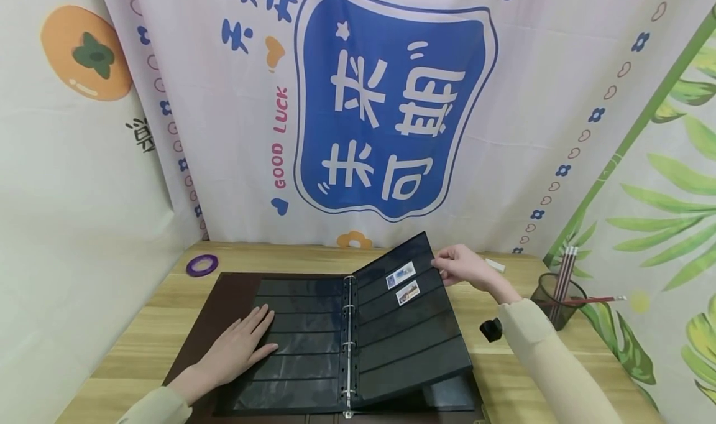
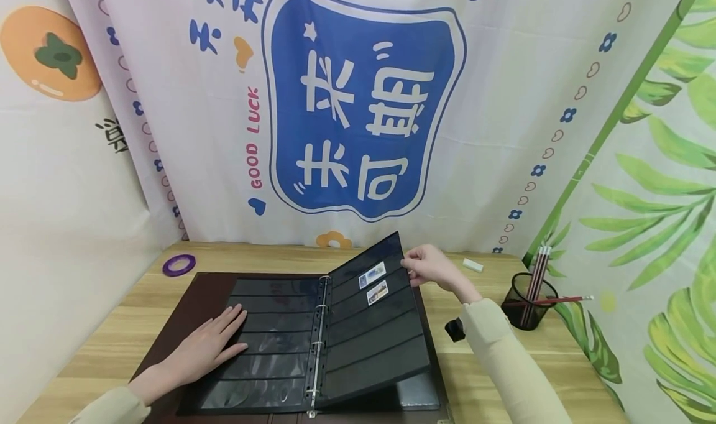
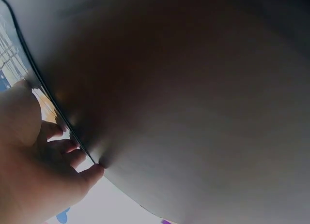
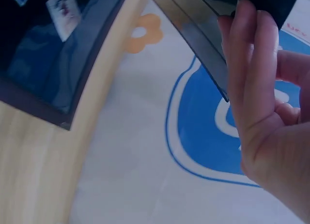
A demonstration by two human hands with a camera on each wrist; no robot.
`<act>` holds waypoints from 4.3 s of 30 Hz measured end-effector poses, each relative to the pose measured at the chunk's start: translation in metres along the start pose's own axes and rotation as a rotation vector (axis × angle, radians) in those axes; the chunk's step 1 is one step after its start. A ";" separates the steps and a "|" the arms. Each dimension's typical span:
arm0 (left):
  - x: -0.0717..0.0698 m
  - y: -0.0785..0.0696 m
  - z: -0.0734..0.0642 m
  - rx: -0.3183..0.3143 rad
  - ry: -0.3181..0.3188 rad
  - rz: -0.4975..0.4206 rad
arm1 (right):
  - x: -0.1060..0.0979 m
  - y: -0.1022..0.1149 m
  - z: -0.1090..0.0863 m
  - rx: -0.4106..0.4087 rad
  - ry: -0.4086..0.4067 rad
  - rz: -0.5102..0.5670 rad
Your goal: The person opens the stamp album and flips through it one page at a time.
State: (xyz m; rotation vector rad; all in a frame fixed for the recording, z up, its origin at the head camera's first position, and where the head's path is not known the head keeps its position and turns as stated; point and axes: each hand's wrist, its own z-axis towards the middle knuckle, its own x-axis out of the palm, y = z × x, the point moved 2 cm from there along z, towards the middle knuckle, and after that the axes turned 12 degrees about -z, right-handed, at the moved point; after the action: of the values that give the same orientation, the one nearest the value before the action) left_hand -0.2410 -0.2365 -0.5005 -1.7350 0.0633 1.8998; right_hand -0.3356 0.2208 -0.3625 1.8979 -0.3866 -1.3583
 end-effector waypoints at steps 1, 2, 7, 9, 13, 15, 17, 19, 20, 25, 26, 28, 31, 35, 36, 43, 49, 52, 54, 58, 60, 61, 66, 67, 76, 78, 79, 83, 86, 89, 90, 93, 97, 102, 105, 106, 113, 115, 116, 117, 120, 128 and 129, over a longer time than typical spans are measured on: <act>0.000 0.000 0.000 0.000 0.005 0.000 | -0.001 0.003 0.001 -0.001 0.000 -0.002; 0.000 0.000 0.001 -0.001 0.008 -0.002 | -0.002 0.006 0.001 0.000 0.002 0.002; -0.001 0.000 0.001 -0.002 0.020 -0.014 | -0.006 0.023 0.006 -0.021 0.019 0.023; -0.001 0.000 0.001 0.000 0.016 -0.015 | -0.007 0.031 0.008 -0.032 0.019 0.029; -0.003 0.000 0.001 0.004 0.007 -0.006 | -0.007 0.046 0.013 -0.034 0.008 0.042; -0.003 0.000 0.001 0.005 0.004 -0.001 | -0.005 0.053 0.014 -0.031 0.003 0.047; -0.003 0.000 0.001 0.006 0.001 0.002 | -0.003 0.060 0.015 -0.020 -0.006 0.055; -0.002 0.000 0.001 0.007 -0.001 0.002 | 0.000 0.064 0.017 -0.014 -0.014 0.062; -0.001 0.001 0.001 0.009 -0.002 0.003 | 0.002 0.065 0.018 -0.012 -0.018 0.073; 0.001 0.001 0.000 0.015 -0.001 0.003 | 0.012 0.065 0.020 -0.023 -0.033 0.155; 0.001 0.001 0.000 0.016 0.000 0.003 | 0.014 0.064 0.020 -0.031 -0.037 0.173; 0.001 0.001 0.000 0.018 0.000 0.002 | 0.018 0.061 0.019 -0.052 -0.047 0.203; 0.001 0.001 0.000 0.017 -0.004 0.001 | 0.025 0.057 0.016 -0.113 -0.059 0.235; -0.001 0.000 0.000 0.015 -0.010 -0.002 | 0.039 0.051 0.009 -0.236 -0.051 0.259; -0.002 0.000 0.001 0.015 -0.009 -0.003 | 0.043 0.051 0.007 -0.257 -0.048 0.260; -0.005 -0.001 0.003 -0.007 0.037 -0.036 | 0.069 0.050 -0.006 -0.401 -0.026 0.162; -0.012 -0.003 0.010 -0.003 0.079 -0.068 | 0.082 0.053 -0.012 -0.422 -0.010 0.158; -0.018 -0.008 0.016 0.033 0.071 -0.070 | 0.084 0.055 -0.012 -0.417 -0.006 0.173; -0.024 -0.014 0.022 0.059 0.058 -0.077 | 0.085 0.056 -0.011 -0.417 -0.004 0.183; -0.041 -0.038 0.042 0.089 0.031 -0.172 | 0.087 0.058 -0.009 -0.427 -0.002 0.206; -0.050 -0.055 0.054 0.095 0.023 -0.272 | 0.088 0.059 -0.009 -0.433 -0.003 0.216; -0.056 -0.063 0.060 0.097 0.017 -0.332 | 0.089 0.060 -0.009 -0.436 -0.003 0.220; -0.080 -0.104 0.087 0.077 0.040 -0.671 | 0.094 0.067 -0.008 -0.454 0.007 0.238; -0.084 -0.111 0.090 0.059 0.054 -0.745 | 0.096 0.068 -0.006 -0.460 0.011 0.237; -0.104 -0.141 0.103 -0.043 0.125 -1.130 | 0.112 0.079 0.004 -0.497 0.031 0.210; -0.105 -0.142 0.103 -0.055 0.107 -1.140 | 0.115 0.081 0.006 -0.513 0.021 0.199; -0.105 -0.143 0.103 -0.058 0.098 -1.141 | 0.117 0.083 0.007 -0.522 0.013 0.192; -0.106 -0.142 0.100 -0.081 0.058 -1.125 | 0.122 0.088 0.010 -0.566 -0.019 0.153; -0.107 -0.140 0.099 -0.102 0.042 -1.111 | 0.126 0.090 0.012 -0.580 -0.039 0.125; -0.109 -0.137 0.097 -0.131 0.041 -1.120 | 0.128 0.092 0.013 -0.579 -0.051 0.093; -0.109 -0.136 0.096 -0.141 0.040 -1.122 | 0.129 0.092 0.013 -0.580 -0.057 0.076; -0.111 -0.133 0.094 -0.159 0.034 -1.116 | 0.131 0.094 0.012 -0.576 -0.063 0.027; -0.116 -0.128 0.091 -0.158 0.027 -1.097 | 0.132 0.093 0.012 -0.565 -0.063 -0.016; -0.125 -0.113 0.079 -0.186 0.000 -0.999 | 0.132 0.082 0.012 -0.541 -0.070 -0.031; -0.129 -0.100 0.070 -0.208 -0.012 -0.954 | 0.131 0.070 0.012 -0.516 -0.087 -0.039; -0.130 -0.096 0.067 -0.211 -0.015 -0.948 | 0.130 0.065 0.013 -0.507 -0.094 -0.044; -0.126 -0.063 0.044 -0.198 -0.063 -0.930 | 0.116 0.022 0.012 -0.394 -0.121 -0.130; -0.121 -0.054 0.038 -0.210 -0.069 -0.913 | 0.111 0.008 0.012 -0.348 -0.126 -0.132; -0.119 -0.049 0.035 -0.217 -0.064 -0.907 | 0.109 0.002 0.011 -0.329 -0.129 -0.130; -0.117 -0.045 0.032 -0.227 -0.056 -0.913 | 0.107 -0.005 0.012 -0.317 -0.139 -0.137; -0.109 -0.033 0.025 -0.275 -0.030 -0.920 | 0.100 -0.023 0.012 -0.284 -0.158 -0.149; -0.085 -0.002 0.013 -0.409 -0.008 -0.851 | 0.082 -0.063 0.011 -0.154 -0.159 -0.240; -0.082 0.001 0.012 -0.415 -0.005 -0.844 | 0.080 -0.068 0.011 -0.142 -0.154 -0.254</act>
State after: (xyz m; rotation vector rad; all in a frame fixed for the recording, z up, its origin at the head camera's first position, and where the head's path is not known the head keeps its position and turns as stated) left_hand -0.2522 -0.2627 -0.4231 -1.6152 -0.9689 1.3206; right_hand -0.3265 0.2114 -0.4671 1.7750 -0.1212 -1.6604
